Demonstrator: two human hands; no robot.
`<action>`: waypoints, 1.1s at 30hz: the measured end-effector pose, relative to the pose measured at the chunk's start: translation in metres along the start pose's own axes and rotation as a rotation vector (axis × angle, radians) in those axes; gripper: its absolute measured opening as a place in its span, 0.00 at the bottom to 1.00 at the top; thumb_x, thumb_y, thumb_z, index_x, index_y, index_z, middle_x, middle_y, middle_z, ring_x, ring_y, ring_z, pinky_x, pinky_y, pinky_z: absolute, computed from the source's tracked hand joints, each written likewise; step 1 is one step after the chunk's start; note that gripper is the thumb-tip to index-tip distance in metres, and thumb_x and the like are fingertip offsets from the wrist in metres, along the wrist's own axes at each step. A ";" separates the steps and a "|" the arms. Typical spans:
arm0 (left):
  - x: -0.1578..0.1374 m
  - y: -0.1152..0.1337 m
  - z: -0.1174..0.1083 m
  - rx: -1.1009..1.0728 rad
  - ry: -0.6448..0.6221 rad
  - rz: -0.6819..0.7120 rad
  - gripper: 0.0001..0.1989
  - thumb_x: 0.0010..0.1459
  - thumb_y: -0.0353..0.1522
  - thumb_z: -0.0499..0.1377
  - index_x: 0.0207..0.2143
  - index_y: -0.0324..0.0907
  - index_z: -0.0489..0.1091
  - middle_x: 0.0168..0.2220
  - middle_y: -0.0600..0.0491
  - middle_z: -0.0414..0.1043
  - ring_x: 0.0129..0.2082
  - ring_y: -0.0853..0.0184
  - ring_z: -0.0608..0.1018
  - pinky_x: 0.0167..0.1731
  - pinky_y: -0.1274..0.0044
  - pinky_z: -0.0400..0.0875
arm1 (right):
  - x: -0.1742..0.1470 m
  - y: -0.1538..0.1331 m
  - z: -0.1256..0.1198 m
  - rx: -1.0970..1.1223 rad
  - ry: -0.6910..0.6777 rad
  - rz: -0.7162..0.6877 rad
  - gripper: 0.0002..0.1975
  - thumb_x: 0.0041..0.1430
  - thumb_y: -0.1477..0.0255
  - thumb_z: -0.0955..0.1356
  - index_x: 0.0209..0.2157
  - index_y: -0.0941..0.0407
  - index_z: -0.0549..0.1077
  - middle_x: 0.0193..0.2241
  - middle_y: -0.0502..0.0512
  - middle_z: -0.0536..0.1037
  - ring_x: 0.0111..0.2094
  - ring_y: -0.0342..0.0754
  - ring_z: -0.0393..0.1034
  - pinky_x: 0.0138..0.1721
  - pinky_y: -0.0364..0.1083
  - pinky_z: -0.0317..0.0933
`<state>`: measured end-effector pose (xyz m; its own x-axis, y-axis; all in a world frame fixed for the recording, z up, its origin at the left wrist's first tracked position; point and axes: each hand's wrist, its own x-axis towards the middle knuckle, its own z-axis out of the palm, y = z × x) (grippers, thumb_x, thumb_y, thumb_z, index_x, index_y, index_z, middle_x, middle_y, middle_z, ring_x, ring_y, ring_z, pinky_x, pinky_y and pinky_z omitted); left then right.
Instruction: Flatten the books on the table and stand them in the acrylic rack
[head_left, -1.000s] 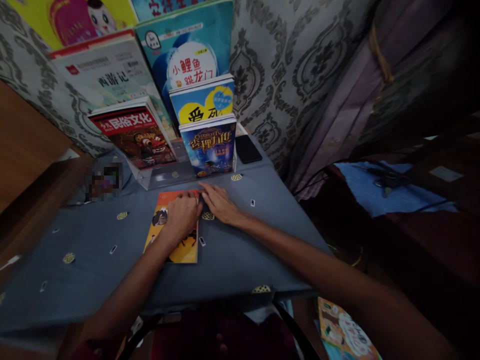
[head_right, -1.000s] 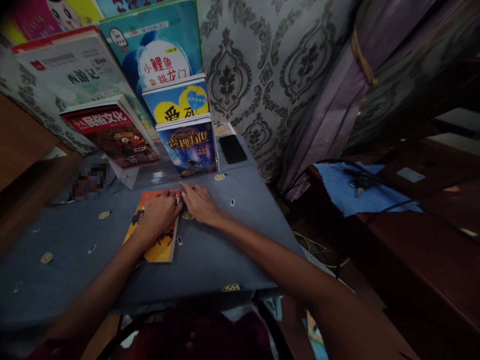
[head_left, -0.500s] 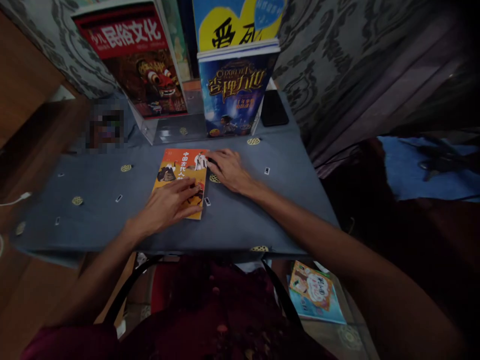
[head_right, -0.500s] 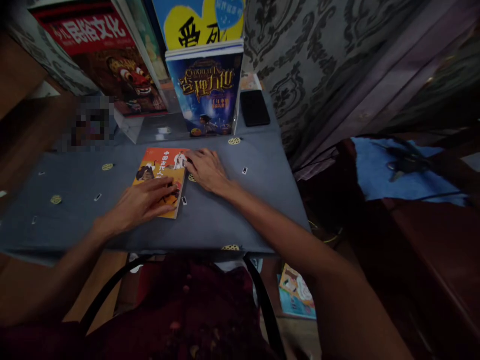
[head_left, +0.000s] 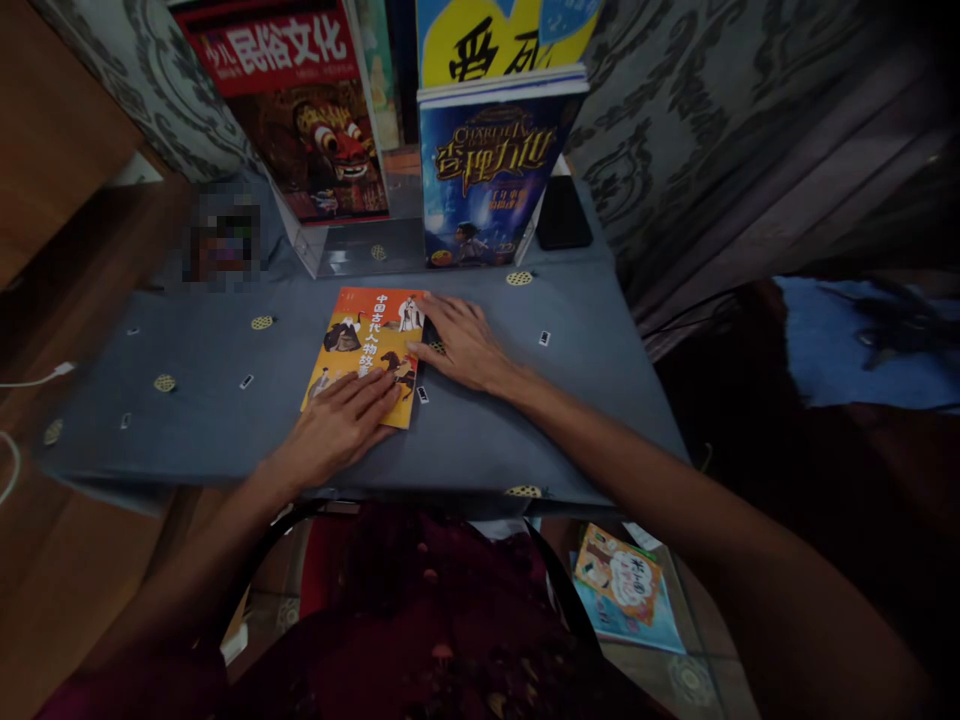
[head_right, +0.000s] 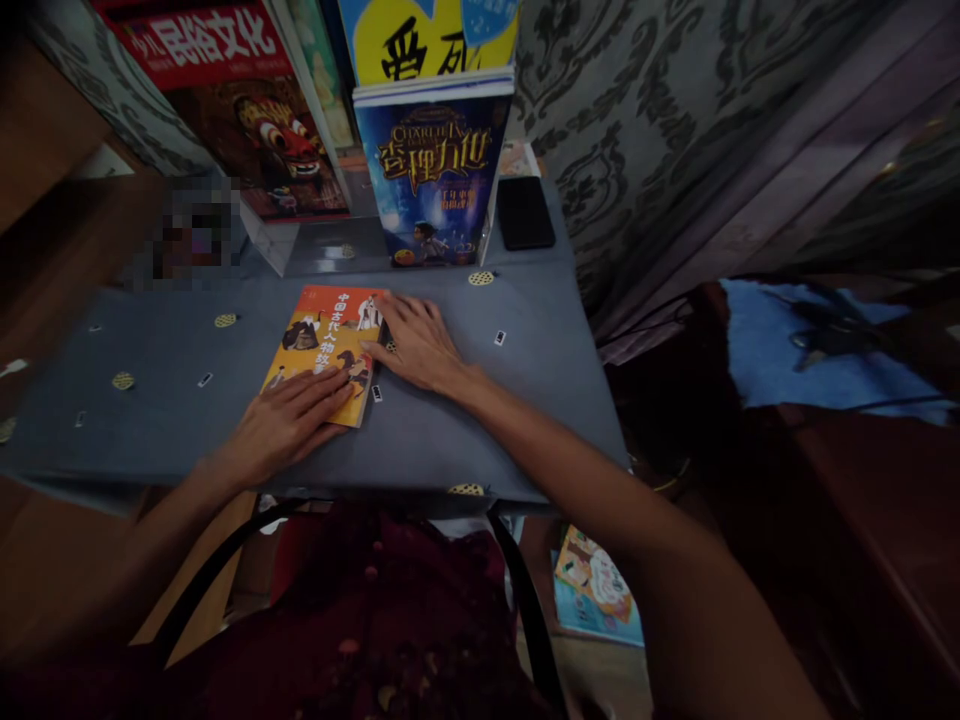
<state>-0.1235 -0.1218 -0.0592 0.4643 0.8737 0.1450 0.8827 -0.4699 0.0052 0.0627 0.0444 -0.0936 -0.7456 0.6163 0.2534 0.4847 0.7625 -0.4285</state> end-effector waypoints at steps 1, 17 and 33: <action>0.000 0.001 0.000 0.006 0.004 0.000 0.20 0.70 0.36 0.54 0.60 0.39 0.67 0.61 0.43 0.70 0.63 0.58 0.70 0.61 0.62 0.66 | 0.000 0.000 0.000 -0.008 -0.003 -0.004 0.40 0.67 0.44 0.52 0.66 0.59 0.57 0.67 0.65 0.62 0.66 0.62 0.53 0.64 0.61 0.47; 0.008 0.011 -0.001 0.031 0.041 -0.045 0.18 0.71 0.33 0.50 0.57 0.38 0.70 0.58 0.43 0.72 0.61 0.58 0.72 0.59 0.63 0.69 | -0.004 -0.004 -0.001 -0.035 -0.105 -0.056 0.45 0.63 0.41 0.58 0.68 0.60 0.54 0.70 0.70 0.53 0.70 0.65 0.46 0.66 0.66 0.43; -0.003 0.009 0.007 -0.044 0.099 -0.067 0.22 0.70 0.41 0.53 0.59 0.38 0.67 0.62 0.44 0.69 0.64 0.59 0.68 0.63 0.63 0.63 | -0.013 -0.008 -0.007 -0.020 -0.268 -0.212 0.59 0.52 0.35 0.63 0.70 0.61 0.45 0.71 0.73 0.44 0.71 0.70 0.35 0.66 0.69 0.40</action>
<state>-0.1163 -0.1276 -0.0662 0.3934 0.8875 0.2398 0.9062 -0.4183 0.0615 0.0719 0.0313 -0.0872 -0.9232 0.3720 0.0967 0.3129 0.8734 -0.3731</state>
